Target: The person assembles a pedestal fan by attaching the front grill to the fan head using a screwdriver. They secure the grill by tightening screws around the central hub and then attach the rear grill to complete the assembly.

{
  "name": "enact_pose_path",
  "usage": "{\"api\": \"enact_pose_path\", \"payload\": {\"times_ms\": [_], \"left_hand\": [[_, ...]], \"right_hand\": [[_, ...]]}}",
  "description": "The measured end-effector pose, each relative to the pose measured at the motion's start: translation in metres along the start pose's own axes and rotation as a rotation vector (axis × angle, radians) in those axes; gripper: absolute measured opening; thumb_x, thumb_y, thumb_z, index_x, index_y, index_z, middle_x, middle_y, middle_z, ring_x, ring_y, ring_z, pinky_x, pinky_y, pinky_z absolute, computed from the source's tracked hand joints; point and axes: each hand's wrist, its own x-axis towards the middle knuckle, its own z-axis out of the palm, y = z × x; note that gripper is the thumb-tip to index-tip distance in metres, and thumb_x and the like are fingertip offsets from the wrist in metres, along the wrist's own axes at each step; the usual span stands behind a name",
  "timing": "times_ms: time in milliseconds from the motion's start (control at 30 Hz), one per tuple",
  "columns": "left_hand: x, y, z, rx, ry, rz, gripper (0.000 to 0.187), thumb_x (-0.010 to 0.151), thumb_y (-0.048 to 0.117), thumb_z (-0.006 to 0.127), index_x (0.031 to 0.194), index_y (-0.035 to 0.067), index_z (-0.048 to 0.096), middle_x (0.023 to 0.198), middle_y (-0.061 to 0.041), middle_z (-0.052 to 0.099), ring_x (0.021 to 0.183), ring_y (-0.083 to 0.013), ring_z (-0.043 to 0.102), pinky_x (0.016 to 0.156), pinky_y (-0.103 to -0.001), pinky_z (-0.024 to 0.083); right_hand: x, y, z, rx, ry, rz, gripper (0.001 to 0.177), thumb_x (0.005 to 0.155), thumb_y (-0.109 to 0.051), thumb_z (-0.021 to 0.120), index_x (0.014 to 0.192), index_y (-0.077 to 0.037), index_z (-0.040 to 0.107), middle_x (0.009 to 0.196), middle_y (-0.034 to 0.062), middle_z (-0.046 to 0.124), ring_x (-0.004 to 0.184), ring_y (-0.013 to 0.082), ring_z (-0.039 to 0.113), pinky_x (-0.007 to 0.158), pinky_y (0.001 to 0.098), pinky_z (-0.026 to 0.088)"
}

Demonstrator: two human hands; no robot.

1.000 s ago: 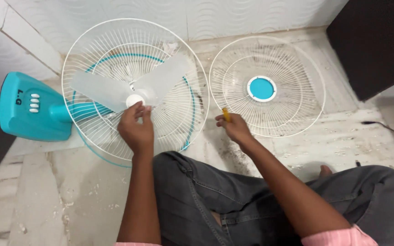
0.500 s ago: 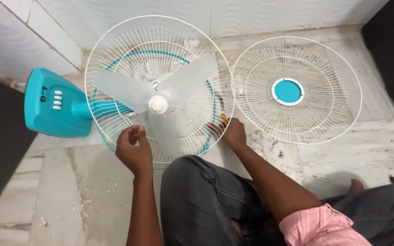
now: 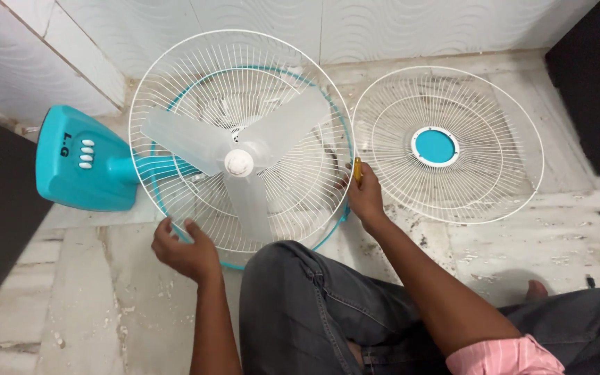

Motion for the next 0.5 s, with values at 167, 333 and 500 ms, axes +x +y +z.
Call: {"api": "enact_pose_path", "payload": {"times_ms": [167,333,500], "left_hand": [[0.000,-0.065,0.028,-0.002,-0.178,-0.311,0.057,0.101,0.036,0.063,0.141,-0.003,0.052,0.130,-0.024,0.060,0.118,-0.0416,0.057,0.098,-0.050,0.046],[0.021,-0.069,0.034,-0.101,-0.430,-0.429,0.053,0.104,0.039,0.055,0.135,-0.004,0.055,0.131,-0.023,0.064,0.118,-0.0385,0.062,0.099,-0.046,0.048],[0.040,-0.036,0.029,-0.516,-0.679,-0.729,0.043,0.106,0.020,0.040,0.148,0.016,0.033,0.134,-0.017,0.064,0.115,-0.0310,0.067,0.087,-0.044,0.052]], "right_hand": [[-0.016,-0.030,-0.006,0.051,0.027,-0.191,0.018,0.104,-0.013,0.046,0.119,-0.006,0.053,0.093,0.0067,0.071,0.094,0.0133,0.074,0.080,0.0299,0.054],[-0.026,-0.049,-0.009,-0.081,0.133,-0.113,0.028,0.110,-0.032,0.049,0.106,-0.005,0.056,0.081,0.0045,0.059,0.073,0.0149,0.056,0.069,0.0332,0.048],[-0.018,-0.063,-0.007,-0.249,0.097,-0.149,0.029,0.107,-0.032,0.065,0.105,-0.004,0.056,0.084,0.0114,0.055,0.076,0.0213,0.053,0.068,0.0366,0.047]]}}
